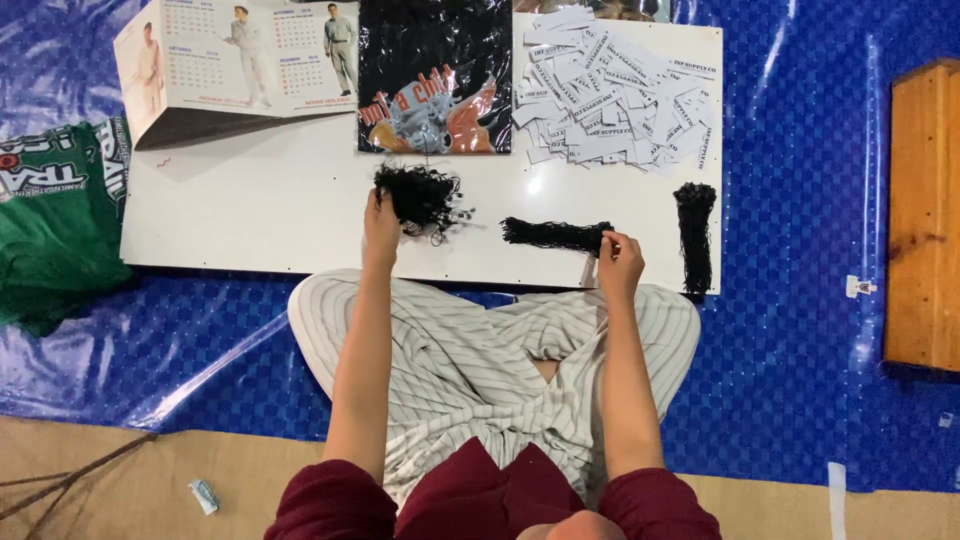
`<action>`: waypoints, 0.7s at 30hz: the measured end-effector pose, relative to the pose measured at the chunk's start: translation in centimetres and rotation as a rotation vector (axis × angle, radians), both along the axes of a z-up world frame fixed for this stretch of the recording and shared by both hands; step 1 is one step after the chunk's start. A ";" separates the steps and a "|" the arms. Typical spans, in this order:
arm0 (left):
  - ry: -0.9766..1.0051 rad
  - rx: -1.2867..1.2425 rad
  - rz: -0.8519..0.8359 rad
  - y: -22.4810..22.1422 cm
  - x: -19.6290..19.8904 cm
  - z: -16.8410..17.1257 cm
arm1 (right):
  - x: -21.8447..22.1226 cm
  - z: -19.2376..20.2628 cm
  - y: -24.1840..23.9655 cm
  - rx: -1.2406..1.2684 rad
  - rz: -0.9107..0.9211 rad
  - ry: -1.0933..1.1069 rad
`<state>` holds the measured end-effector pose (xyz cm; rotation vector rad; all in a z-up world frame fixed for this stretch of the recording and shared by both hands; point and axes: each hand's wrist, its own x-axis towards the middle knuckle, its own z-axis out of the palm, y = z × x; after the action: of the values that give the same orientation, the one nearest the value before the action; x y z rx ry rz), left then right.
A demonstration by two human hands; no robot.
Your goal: Sorting and untangling black elastic cords on a white board
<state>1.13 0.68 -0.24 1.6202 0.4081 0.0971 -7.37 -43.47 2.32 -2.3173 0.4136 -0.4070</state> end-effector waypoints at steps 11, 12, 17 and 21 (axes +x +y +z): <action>-0.208 0.835 0.177 -0.8 -0.5 -0.7 | -0.4 -0.2 0.8 -0.029 -0.018 -0.037; -0.234 0.853 0.157 -1.0 -0.5 -0.5 | -0.5 0.1 1.1 -0.038 -0.017 -0.056; -0.332 1.055 -0.258 -3.1 -2.1 3.8 | -0.6 1.1 1.6 -0.033 -0.011 -0.036; -0.147 1.194 -0.594 -5.0 -2.8 2.1 | -0.7 1.2 1.7 -0.014 -0.001 -0.011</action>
<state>-1.68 -4.32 1.89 2.8149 -0.3597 -0.0039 -8.04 -41.74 3.56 -2.3274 0.4083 -0.4240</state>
